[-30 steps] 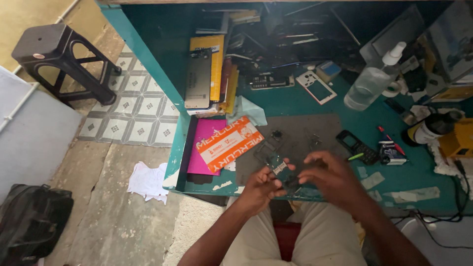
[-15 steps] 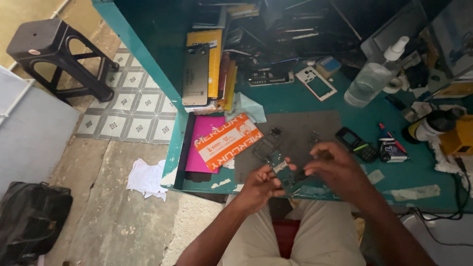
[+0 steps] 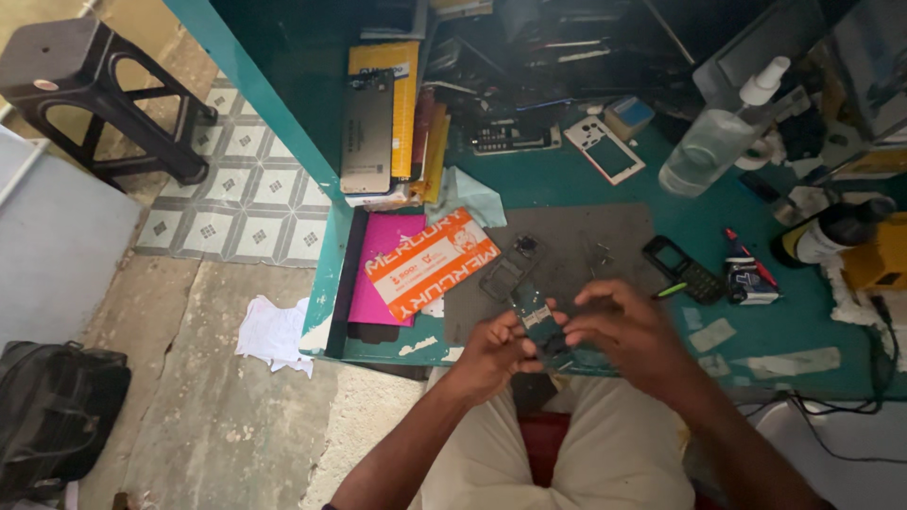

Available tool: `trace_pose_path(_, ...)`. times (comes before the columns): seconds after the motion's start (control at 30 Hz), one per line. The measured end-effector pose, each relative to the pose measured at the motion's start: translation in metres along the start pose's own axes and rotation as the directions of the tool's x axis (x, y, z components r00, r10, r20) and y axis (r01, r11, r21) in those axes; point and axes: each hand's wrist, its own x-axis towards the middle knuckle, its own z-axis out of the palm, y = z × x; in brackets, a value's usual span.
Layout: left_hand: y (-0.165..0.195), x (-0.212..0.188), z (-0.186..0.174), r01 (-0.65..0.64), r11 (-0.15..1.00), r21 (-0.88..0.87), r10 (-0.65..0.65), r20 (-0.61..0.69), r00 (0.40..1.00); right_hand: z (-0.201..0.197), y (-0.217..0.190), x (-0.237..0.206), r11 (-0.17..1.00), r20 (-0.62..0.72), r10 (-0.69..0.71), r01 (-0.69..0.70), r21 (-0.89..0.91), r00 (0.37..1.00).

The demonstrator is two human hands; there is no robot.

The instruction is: The person disassembles a feature phone, removes the back cover and battery, and cleans the internal circuit board with a spray and brush. The person then reassembles the phone and places it on the table.

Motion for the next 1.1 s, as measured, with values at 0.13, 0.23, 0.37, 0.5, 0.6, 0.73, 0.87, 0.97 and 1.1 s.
trace_pose_path(0.13,-0.001,0.001,0.0,-0.011,0.999,0.034,0.012,-0.008,1.0,0.005,0.001,-0.001,0.995,-0.02,-0.099,0.099,0.024,0.995)
trace_pose_path(0.23,0.002,-0.003,0.001,-0.016,1.0,-0.003,0.016,-0.017,1.0,-0.004,0.009,0.002,0.992,0.007,-0.082,0.082,-0.091,0.997)
trace_pose_path(0.37,0.006,-0.004,0.005,-0.007,1.0,-0.031,0.007,-0.026,1.0,-0.011,0.011,-0.001,0.997,-0.031,0.057,-0.059,-0.058,0.998)
trace_pose_path(0.5,0.004,-0.003,0.004,-0.026,0.999,-0.026,0.025,-0.033,0.999,0.001,0.001,-0.008,0.999,-0.03,0.047,-0.047,-0.011,0.998)
trace_pose_path(0.6,0.001,-0.004,0.002,-0.037,0.998,-0.044,0.036,-0.034,0.999,0.005,-0.001,-0.006,0.997,-0.006,-0.062,0.062,-0.042,0.998)
trace_pose_path(0.73,0.003,-0.005,0.002,-0.049,0.997,-0.055,0.047,-0.037,0.998,-0.007,0.005,0.002,0.997,-0.02,0.015,-0.016,-0.078,1.0)
trace_pose_path(0.87,0.006,-0.004,0.003,-0.045,0.998,-0.034,0.044,-0.045,0.998,-0.011,0.002,-0.001,0.994,-0.069,0.101,-0.103,-0.02,0.992)
trace_pose_path(0.97,0.005,-0.004,0.004,-0.013,1.0,-0.018,0.012,-0.084,0.996,-0.003,0.0,-0.004,0.999,-0.052,0.032,-0.033,-0.018,0.998)
trace_pose_path(1.1,0.003,-0.004,0.002,-0.045,0.998,-0.033,0.044,-0.026,0.999,0.0,0.009,0.001,0.999,-0.006,0.035,-0.036,-0.014,0.999)
